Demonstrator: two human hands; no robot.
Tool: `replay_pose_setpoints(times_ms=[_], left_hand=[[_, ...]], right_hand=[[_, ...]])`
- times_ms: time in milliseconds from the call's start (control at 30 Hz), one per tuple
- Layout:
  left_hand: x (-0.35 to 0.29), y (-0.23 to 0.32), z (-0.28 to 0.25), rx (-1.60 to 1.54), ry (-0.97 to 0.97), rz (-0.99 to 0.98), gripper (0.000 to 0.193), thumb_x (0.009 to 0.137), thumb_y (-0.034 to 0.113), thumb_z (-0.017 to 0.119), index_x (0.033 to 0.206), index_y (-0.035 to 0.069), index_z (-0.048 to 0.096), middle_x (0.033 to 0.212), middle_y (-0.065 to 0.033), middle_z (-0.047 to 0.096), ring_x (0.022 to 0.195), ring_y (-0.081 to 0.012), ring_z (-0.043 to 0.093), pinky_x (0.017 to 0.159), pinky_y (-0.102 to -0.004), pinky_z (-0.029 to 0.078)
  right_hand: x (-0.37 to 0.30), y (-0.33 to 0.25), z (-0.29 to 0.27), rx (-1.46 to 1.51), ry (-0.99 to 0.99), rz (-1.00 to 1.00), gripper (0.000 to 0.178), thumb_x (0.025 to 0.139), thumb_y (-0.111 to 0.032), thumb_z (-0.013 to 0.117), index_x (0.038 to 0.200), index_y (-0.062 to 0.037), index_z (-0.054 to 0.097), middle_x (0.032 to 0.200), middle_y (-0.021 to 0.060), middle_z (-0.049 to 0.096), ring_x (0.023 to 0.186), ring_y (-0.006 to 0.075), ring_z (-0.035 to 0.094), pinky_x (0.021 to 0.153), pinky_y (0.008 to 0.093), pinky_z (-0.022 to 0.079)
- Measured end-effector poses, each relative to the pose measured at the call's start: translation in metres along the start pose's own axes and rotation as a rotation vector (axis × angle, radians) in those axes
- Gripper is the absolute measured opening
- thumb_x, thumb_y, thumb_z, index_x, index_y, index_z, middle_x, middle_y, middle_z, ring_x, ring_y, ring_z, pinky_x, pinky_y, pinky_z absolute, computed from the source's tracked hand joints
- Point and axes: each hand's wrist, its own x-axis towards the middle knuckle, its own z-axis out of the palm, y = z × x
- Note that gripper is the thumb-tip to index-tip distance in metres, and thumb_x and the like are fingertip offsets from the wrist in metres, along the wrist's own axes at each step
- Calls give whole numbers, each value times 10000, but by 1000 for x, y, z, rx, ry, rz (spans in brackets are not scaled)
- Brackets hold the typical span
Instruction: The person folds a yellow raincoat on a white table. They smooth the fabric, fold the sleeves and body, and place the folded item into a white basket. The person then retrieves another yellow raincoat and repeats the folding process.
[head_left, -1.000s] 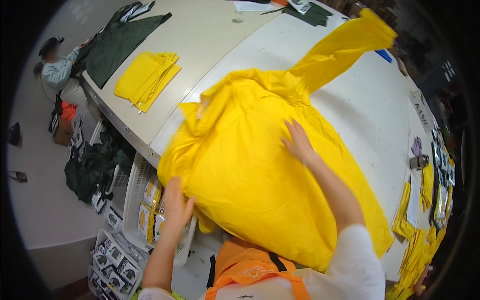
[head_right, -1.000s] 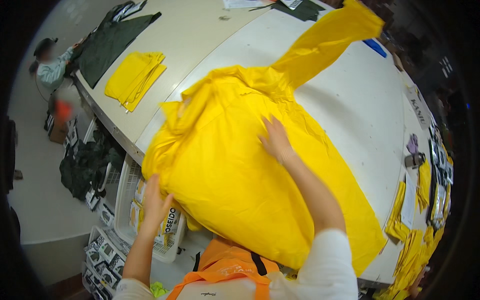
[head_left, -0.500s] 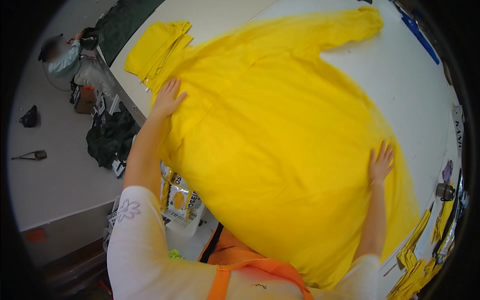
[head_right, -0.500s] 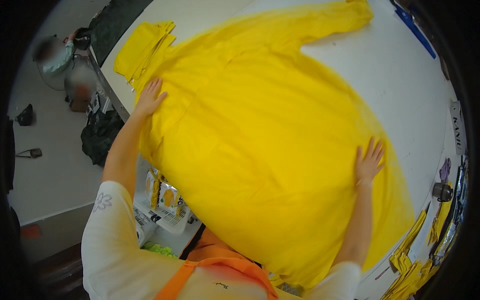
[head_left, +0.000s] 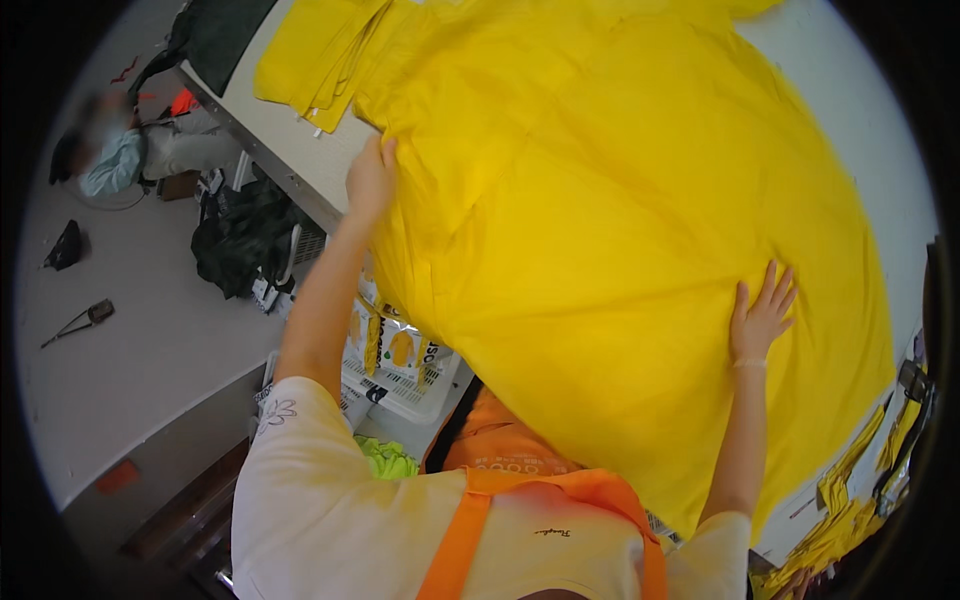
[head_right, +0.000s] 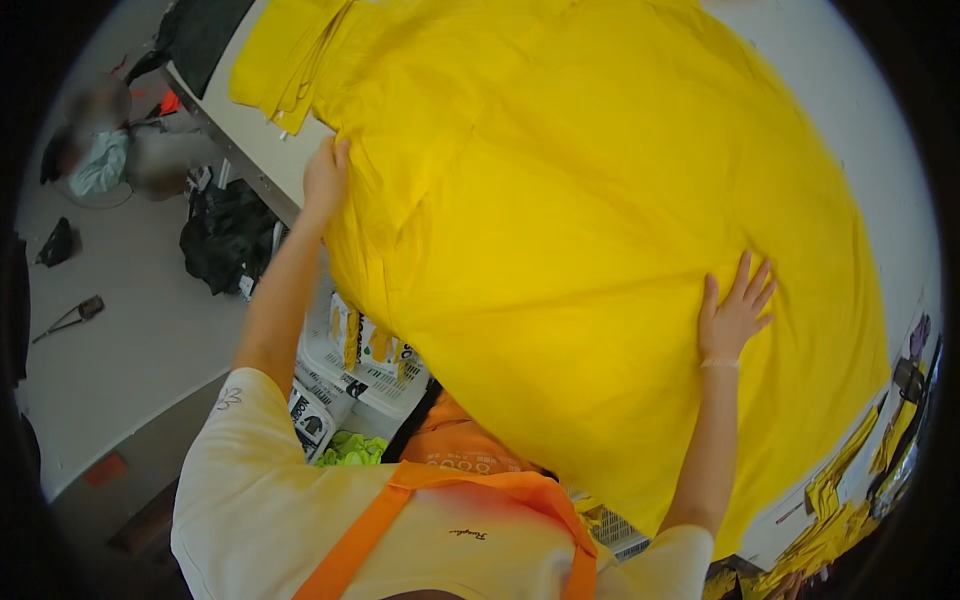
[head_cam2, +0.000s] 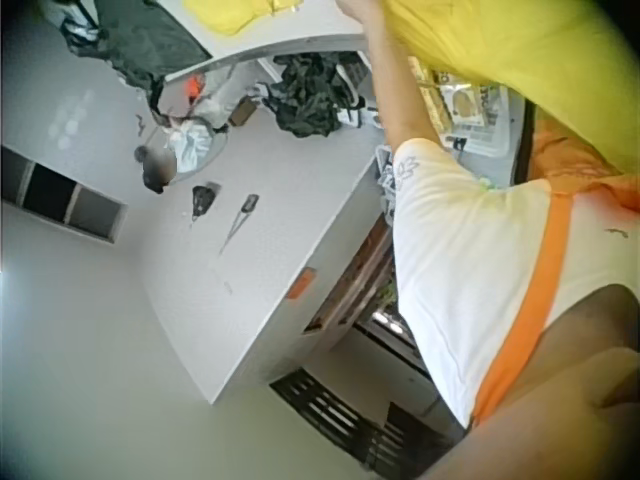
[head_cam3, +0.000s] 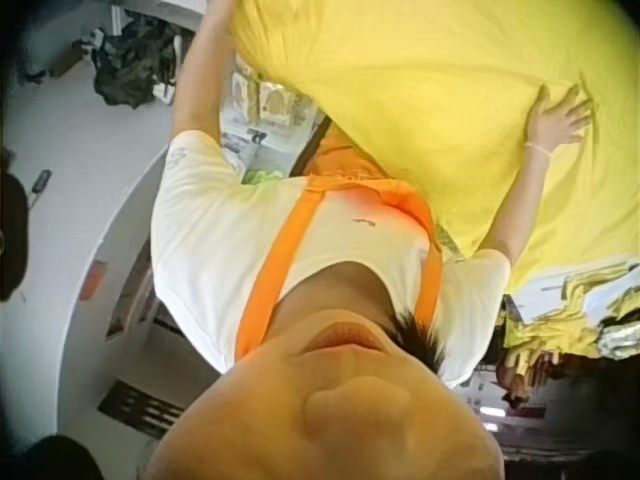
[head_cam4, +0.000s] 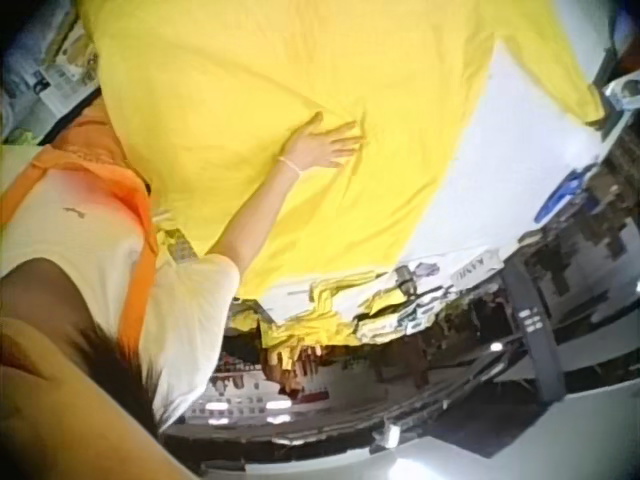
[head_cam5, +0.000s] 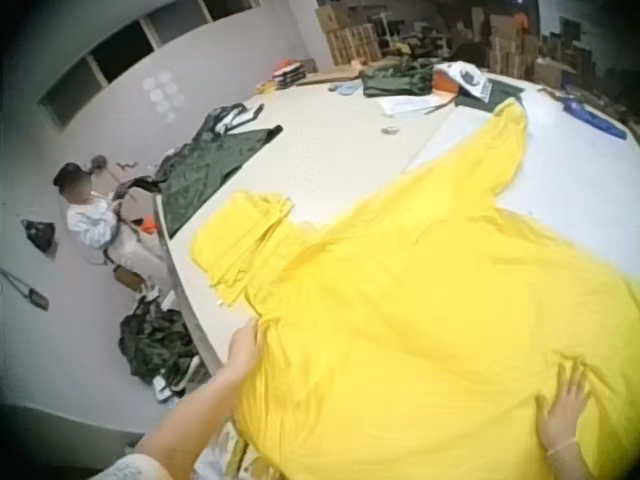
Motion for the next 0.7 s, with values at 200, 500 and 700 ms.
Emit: replay_pose_setpoints(times_ms=[200, 500, 700], left_hand=[[91, 20, -25, -39, 131, 91, 420, 815, 329, 656, 1068, 11, 549, 893, -149, 624, 790, -315, 590, 701, -388, 455], [-231, -6, -5, -534, 96, -414, 634, 838, 273, 645, 1263, -78, 331, 1203, -227, 424, 1122, -333, 427, 971, -407, 331], [-213, -67, -71, -1333, -77, -812, 392, 955, 300, 385, 1153, -8, 525, 1164, -153, 573, 1002, -272, 580, 834, -384, 481]], right_hand=[[135, 13, 12, -169, -4, 2, 625, 904, -526, 394, 1439, -256, 219, 1509, 91, 156, 1382, 337, 122, 1023, 647, 127], [-45, -121, -34, 94, -148, -208, 651, 855, -435, 520, 1418, -195, 299, 1501, 114, 174, 1381, 363, 106, 1054, 618, 67], [-55, -114, -30, 108, -129, -126, 663, 847, -524, 479, 1419, -246, 294, 1507, 95, 165, 1386, 340, 98, 1062, 600, 53]])
